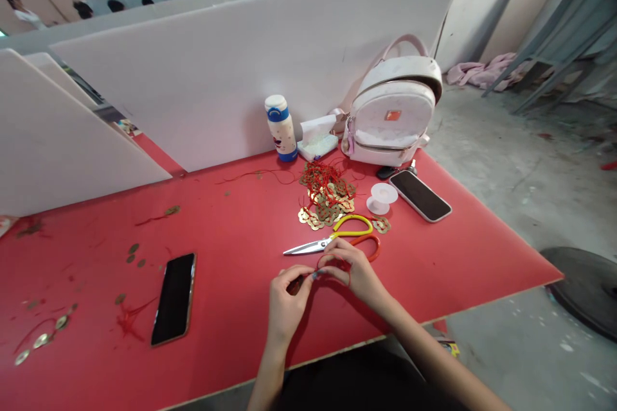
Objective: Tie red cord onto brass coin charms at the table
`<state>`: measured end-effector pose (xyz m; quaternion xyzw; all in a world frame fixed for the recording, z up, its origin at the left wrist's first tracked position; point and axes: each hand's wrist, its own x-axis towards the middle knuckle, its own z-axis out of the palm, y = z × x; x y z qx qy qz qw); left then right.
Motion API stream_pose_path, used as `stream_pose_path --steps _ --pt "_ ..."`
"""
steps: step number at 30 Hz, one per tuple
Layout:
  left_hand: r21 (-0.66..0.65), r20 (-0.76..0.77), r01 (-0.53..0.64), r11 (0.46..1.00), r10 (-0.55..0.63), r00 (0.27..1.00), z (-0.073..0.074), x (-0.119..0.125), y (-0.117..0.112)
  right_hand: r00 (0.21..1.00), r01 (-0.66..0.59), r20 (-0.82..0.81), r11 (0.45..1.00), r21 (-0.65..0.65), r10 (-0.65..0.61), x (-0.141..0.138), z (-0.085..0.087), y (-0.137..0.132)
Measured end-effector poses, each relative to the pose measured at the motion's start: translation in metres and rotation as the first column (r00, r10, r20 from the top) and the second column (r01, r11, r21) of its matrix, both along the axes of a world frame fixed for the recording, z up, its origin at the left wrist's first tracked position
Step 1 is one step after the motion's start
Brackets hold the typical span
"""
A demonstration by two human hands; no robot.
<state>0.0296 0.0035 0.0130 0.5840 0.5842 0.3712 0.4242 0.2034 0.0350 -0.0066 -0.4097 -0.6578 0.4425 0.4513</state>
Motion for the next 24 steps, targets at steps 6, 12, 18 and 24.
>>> stream_pose_path --steps 6,12,18,24 --pt "0.027 -0.016 -0.082 0.996 0.082 0.997 -0.004 0.006 0.000 0.996 0.073 0.056 0.997 0.013 -0.074 -0.007 0.002 -0.004" --pt "0.054 -0.001 -0.160 0.986 0.160 0.987 -0.004 0.011 0.001 0.996 0.080 0.047 0.997 0.003 -0.080 -0.013 0.000 -0.009" --pt "0.056 -0.019 -0.111 0.992 0.112 0.993 -0.003 0.006 0.003 0.997 0.063 0.041 0.998 -0.011 -0.063 -0.011 -0.001 -0.009" --pt "0.063 -0.045 -0.041 0.997 0.043 0.998 -0.002 0.000 0.006 0.998 0.068 -0.007 0.997 -0.022 -0.068 -0.008 0.001 -0.004"
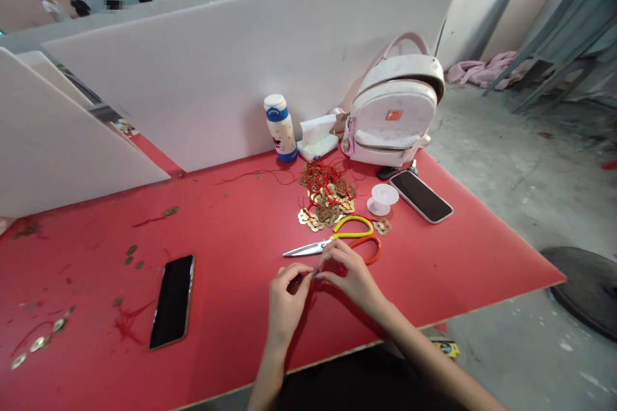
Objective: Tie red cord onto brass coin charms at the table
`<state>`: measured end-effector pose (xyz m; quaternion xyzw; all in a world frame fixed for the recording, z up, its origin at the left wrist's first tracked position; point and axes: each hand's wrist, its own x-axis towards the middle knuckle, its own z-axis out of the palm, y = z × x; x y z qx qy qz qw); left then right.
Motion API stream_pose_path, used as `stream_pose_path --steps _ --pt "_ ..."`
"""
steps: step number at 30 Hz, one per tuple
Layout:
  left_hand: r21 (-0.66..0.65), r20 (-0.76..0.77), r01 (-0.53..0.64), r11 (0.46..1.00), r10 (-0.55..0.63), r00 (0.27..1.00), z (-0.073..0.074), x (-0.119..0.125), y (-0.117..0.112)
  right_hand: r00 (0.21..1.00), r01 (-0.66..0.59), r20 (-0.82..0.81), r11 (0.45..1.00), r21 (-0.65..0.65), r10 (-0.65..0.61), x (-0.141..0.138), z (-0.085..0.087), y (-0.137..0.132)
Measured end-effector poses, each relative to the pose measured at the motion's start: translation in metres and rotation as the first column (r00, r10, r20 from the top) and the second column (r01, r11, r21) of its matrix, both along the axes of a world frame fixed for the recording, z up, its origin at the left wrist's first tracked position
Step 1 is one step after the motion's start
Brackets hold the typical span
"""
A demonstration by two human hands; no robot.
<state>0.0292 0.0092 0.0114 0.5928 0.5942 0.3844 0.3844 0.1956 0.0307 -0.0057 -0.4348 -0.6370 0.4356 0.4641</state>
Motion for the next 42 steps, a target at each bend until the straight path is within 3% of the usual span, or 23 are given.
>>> stream_pose_path --steps 14,17,20,23,29,32,35,38,40,42 --pt "-0.030 -0.022 0.103 0.994 -0.103 0.994 0.004 -0.009 0.005 0.995 -0.099 0.031 0.994 -0.034 0.100 0.005 0.000 0.004" --pt "-0.042 0.024 0.129 0.991 -0.128 0.991 0.004 -0.010 0.005 0.990 -0.130 -0.062 0.985 -0.115 0.123 0.004 0.000 0.004" --pt "-0.061 0.090 0.136 0.989 -0.130 0.987 0.003 -0.010 0.004 0.956 -0.196 -0.270 0.940 -0.280 0.119 0.002 0.002 0.004" --pt "-0.100 0.142 0.092 0.991 -0.077 0.987 0.001 -0.007 0.003 0.909 -0.180 -0.417 0.914 -0.364 0.013 0.000 0.004 0.005" --pt "-0.172 0.173 -0.097 0.980 0.127 0.977 -0.009 -0.009 0.001 0.800 0.143 -0.491 0.904 -0.402 -0.345 0.013 0.002 0.017" --pt "-0.179 0.169 -0.128 0.975 0.159 0.973 -0.012 -0.012 0.000 0.746 0.345 -0.466 0.874 -0.343 -0.477 0.021 0.004 0.019" --pt "-0.188 0.180 -0.140 0.972 0.175 0.968 -0.012 -0.013 0.002 0.830 0.414 -0.335 0.895 -0.165 -0.446 0.020 0.008 0.011" --pt "-0.169 0.245 -0.105 0.980 0.145 0.958 -0.009 -0.010 0.005 0.969 0.248 -0.028 0.967 0.055 -0.246 0.011 0.004 -0.002" --pt "-0.123 0.285 -0.084 0.989 0.116 0.952 -0.007 -0.009 0.006 0.988 0.109 0.102 0.989 0.099 -0.119 0.001 -0.001 -0.010" --pt "-0.087 0.297 -0.075 0.993 0.098 0.950 -0.005 -0.007 0.007 0.992 0.052 0.110 0.995 0.083 -0.061 -0.008 -0.005 -0.015"
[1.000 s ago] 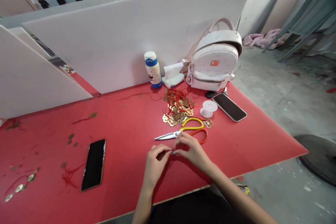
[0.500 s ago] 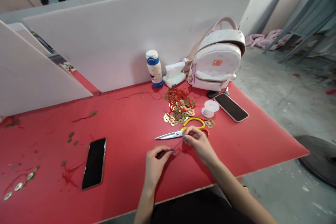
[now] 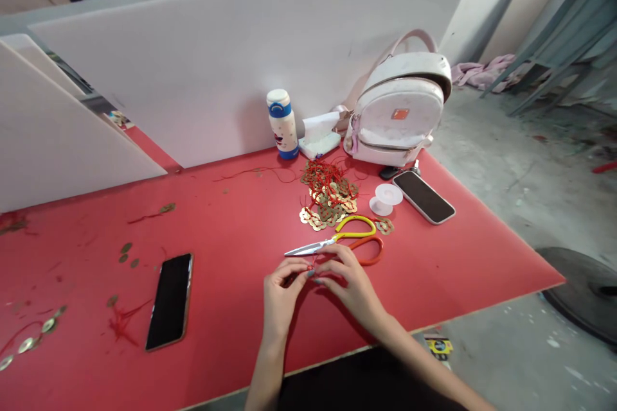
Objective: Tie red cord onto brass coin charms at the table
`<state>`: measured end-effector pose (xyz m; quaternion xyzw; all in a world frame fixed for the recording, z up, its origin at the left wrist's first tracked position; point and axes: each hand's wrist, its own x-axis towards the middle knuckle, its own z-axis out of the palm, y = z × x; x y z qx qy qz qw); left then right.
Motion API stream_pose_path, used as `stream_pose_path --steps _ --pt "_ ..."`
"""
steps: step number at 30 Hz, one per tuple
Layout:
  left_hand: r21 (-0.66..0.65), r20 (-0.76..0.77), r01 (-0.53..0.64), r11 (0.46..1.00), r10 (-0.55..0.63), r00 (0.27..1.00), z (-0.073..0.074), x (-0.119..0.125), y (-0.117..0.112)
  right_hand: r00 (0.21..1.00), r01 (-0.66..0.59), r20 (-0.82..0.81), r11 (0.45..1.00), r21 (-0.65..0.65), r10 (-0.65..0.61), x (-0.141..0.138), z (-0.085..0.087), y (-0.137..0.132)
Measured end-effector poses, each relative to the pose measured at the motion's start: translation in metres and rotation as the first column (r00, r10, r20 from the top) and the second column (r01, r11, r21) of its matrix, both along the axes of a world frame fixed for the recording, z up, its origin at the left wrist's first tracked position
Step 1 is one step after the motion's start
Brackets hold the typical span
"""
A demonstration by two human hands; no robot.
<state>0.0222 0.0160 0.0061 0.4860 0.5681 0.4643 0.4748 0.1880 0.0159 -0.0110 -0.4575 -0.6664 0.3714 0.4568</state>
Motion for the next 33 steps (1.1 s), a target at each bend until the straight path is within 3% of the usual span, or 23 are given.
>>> stream_pose_path --steps 4,14,20,24,27,33 --pt "-0.036 0.047 0.013 0.999 -0.011 0.999 0.001 0.001 -0.003 1.000 -0.021 -0.015 0.999 -0.037 0.020 -0.008 -0.003 -0.003" --pt "-0.124 0.249 -0.029 0.992 0.059 0.967 0.009 0.009 -0.009 0.992 -0.088 0.090 0.996 0.017 0.086 -0.011 -0.003 -0.005" --pt "-0.085 0.119 -0.053 0.995 0.063 0.991 0.006 0.006 -0.010 0.985 -0.108 0.134 0.994 -0.013 0.109 -0.009 -0.006 -0.002" --pt "-0.050 -0.078 -0.043 0.998 0.039 0.996 0.004 0.003 -0.010 0.985 -0.163 -0.066 0.985 -0.059 0.159 0.000 0.000 0.003" --pt "-0.094 -0.085 -0.010 0.996 0.002 0.996 0.002 0.004 -0.010 0.950 -0.224 -0.245 0.970 -0.100 0.194 0.002 0.006 0.007" --pt "-0.099 -0.022 0.015 0.995 -0.017 1.000 0.001 0.010 -0.011 0.929 -0.100 -0.370 0.964 -0.245 0.002 -0.002 0.004 0.010"
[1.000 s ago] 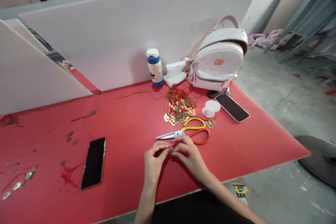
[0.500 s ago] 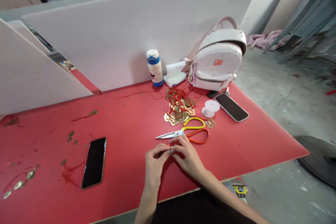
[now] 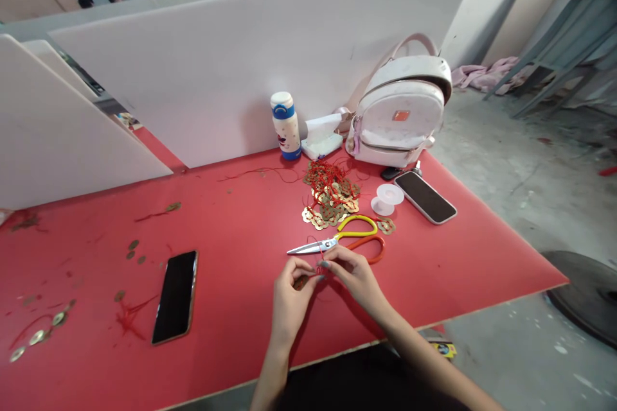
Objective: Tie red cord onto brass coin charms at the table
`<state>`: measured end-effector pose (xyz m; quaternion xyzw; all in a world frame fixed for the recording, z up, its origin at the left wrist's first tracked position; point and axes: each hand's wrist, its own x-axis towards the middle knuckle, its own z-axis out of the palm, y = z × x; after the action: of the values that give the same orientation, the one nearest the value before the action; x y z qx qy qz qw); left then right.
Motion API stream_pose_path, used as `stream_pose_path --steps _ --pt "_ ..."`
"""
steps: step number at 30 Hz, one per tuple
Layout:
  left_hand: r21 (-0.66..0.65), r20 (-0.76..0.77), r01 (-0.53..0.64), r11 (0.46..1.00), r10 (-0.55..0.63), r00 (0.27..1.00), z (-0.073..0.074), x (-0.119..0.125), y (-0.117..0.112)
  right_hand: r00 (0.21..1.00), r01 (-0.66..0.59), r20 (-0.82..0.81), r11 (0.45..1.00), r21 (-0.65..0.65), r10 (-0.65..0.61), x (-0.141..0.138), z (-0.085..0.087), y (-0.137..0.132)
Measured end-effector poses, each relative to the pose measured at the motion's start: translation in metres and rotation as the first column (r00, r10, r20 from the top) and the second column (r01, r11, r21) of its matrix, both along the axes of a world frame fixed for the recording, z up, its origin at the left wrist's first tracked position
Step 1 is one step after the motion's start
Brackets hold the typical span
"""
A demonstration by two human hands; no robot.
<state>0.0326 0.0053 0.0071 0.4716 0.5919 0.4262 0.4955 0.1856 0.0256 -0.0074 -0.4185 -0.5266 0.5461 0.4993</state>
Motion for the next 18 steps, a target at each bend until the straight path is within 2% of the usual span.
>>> stream_pose_path --steps 3,11,18 --pt "0.008 0.008 0.032 0.999 -0.032 0.999 0.001 -0.001 0.000 1.000 0.025 -0.009 0.998 -0.058 -0.026 -0.001 -0.001 -0.002" --pt "0.040 0.008 0.038 0.998 -0.039 0.999 -0.002 -0.004 -0.003 0.999 0.019 -0.044 0.997 -0.077 -0.023 0.001 0.004 -0.002" --pt "0.078 0.029 0.001 0.997 -0.004 1.000 0.002 -0.001 -0.003 0.975 0.157 -0.154 0.987 -0.023 -0.159 0.008 0.021 0.005"
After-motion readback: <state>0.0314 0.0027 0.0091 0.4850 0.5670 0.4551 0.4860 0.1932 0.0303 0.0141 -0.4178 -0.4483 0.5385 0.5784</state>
